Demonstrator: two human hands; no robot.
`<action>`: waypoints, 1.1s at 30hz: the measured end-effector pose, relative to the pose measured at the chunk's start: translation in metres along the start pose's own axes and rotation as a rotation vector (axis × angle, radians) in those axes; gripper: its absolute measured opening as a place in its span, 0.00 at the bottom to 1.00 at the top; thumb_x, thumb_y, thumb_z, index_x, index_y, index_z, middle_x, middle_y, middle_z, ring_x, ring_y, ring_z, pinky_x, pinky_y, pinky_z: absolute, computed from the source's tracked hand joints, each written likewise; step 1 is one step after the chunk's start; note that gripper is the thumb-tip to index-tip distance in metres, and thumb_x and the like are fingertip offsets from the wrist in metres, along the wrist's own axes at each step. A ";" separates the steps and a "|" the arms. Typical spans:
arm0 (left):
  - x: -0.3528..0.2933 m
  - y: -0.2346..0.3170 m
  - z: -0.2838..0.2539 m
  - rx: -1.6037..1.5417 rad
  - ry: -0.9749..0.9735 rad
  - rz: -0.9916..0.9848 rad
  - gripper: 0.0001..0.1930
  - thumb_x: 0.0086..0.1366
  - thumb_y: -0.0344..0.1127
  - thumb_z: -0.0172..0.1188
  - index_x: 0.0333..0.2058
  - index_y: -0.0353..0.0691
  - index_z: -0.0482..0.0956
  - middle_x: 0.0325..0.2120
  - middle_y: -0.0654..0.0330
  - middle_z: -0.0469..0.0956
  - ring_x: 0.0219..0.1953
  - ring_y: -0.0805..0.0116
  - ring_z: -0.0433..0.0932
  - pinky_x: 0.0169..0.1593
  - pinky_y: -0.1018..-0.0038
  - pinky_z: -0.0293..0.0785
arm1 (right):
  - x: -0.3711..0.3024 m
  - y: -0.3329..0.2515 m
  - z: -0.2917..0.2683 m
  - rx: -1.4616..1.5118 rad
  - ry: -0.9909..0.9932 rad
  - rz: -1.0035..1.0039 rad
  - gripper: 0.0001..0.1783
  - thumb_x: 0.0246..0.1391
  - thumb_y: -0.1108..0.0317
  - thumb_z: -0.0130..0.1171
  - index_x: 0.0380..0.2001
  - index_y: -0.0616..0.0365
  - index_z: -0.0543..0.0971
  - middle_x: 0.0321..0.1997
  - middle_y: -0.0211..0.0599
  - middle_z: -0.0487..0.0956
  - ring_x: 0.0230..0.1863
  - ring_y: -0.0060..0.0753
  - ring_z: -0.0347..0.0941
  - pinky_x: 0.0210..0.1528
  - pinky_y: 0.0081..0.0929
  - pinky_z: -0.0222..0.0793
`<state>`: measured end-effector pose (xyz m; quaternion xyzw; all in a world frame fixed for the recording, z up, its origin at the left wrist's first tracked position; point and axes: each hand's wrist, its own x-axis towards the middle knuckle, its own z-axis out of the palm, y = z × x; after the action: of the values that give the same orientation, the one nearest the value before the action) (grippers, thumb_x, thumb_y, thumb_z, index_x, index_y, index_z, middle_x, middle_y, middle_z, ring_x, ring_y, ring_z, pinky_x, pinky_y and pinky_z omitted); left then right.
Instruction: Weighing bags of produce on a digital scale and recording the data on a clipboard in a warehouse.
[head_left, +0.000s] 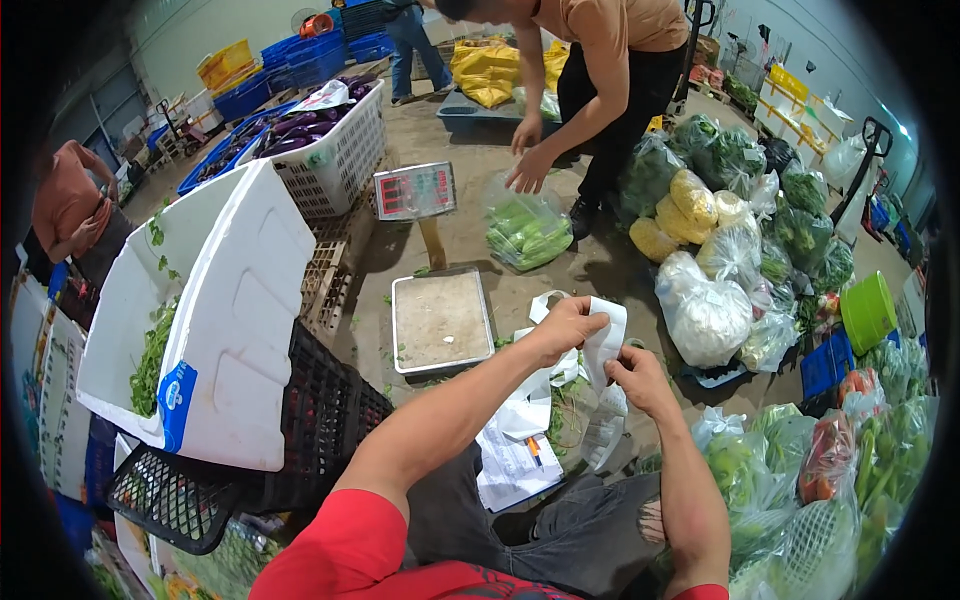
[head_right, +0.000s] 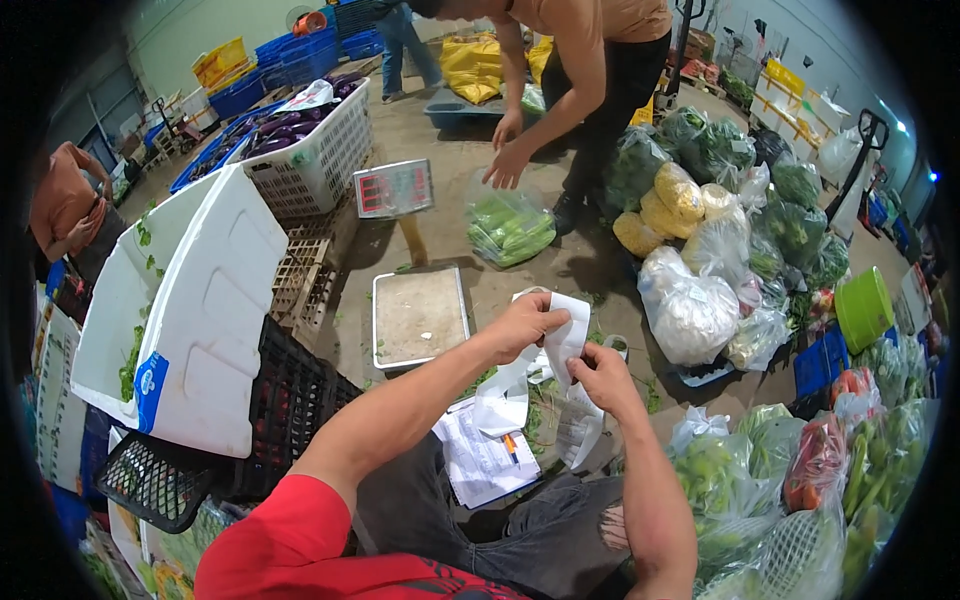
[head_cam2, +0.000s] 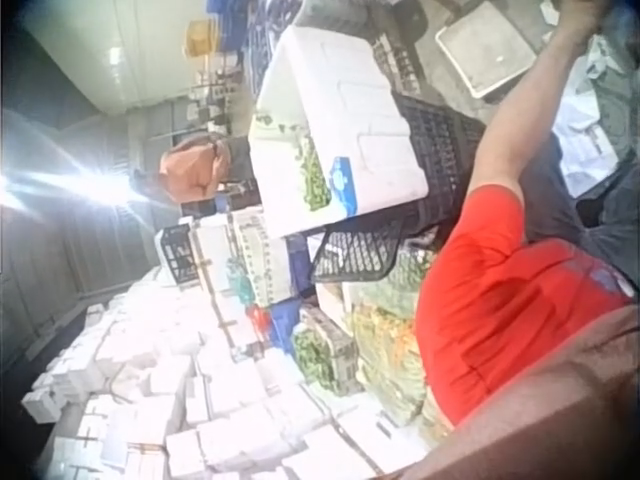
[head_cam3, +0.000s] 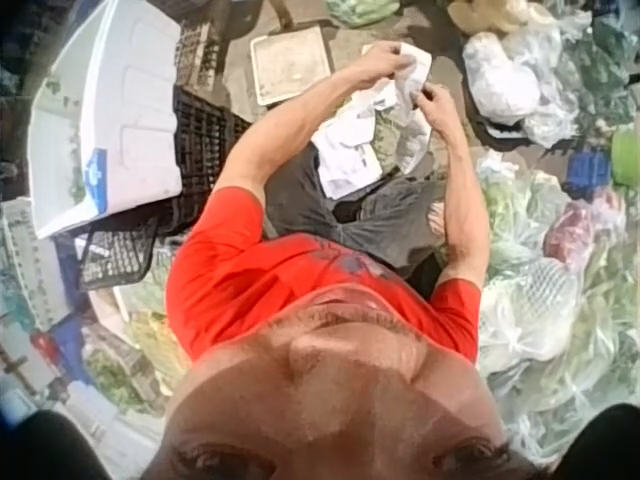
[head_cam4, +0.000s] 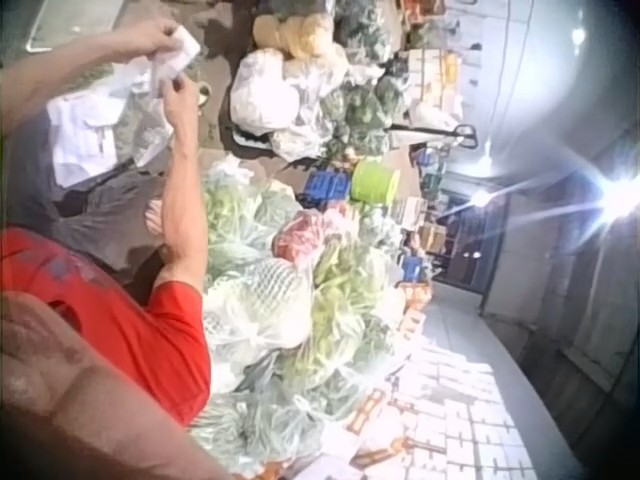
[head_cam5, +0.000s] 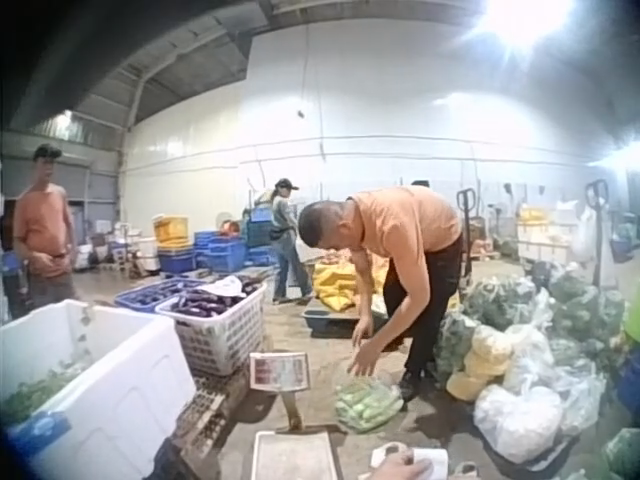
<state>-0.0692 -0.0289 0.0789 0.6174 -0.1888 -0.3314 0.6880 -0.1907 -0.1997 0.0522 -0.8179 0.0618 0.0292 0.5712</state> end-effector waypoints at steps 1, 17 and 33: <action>0.000 0.000 0.000 0.004 -0.007 -0.010 0.13 0.69 0.35 0.58 0.48 0.37 0.80 0.38 0.63 0.82 0.34 0.76 0.77 0.33 0.74 0.69 | 0.001 0.003 0.000 -0.002 -0.002 0.001 0.12 0.60 0.69 0.59 0.43 0.66 0.80 0.32 0.31 0.81 0.33 0.21 0.73 0.40 0.25 0.71; 0.002 -0.002 -0.004 0.027 -0.043 -0.032 0.14 0.70 0.35 0.58 0.51 0.36 0.78 0.41 0.60 0.82 0.39 0.72 0.79 0.40 0.71 0.74 | -0.001 -0.009 0.002 -0.046 -0.018 0.032 0.13 0.61 0.68 0.59 0.44 0.67 0.81 0.33 0.31 0.82 0.34 0.21 0.74 0.41 0.26 0.71; 0.000 -0.001 -0.001 -0.006 -0.017 0.013 0.13 0.68 0.38 0.59 0.47 0.39 0.80 0.34 0.67 0.78 0.33 0.77 0.72 0.33 0.75 0.67 | 0.000 -0.005 0.000 -0.027 -0.012 0.041 0.12 0.61 0.69 0.58 0.43 0.67 0.80 0.33 0.31 0.82 0.33 0.22 0.75 0.39 0.26 0.71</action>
<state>-0.0688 -0.0285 0.0778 0.6112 -0.1976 -0.3325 0.6906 -0.1895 -0.1978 0.0568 -0.8239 0.0746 0.0465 0.5599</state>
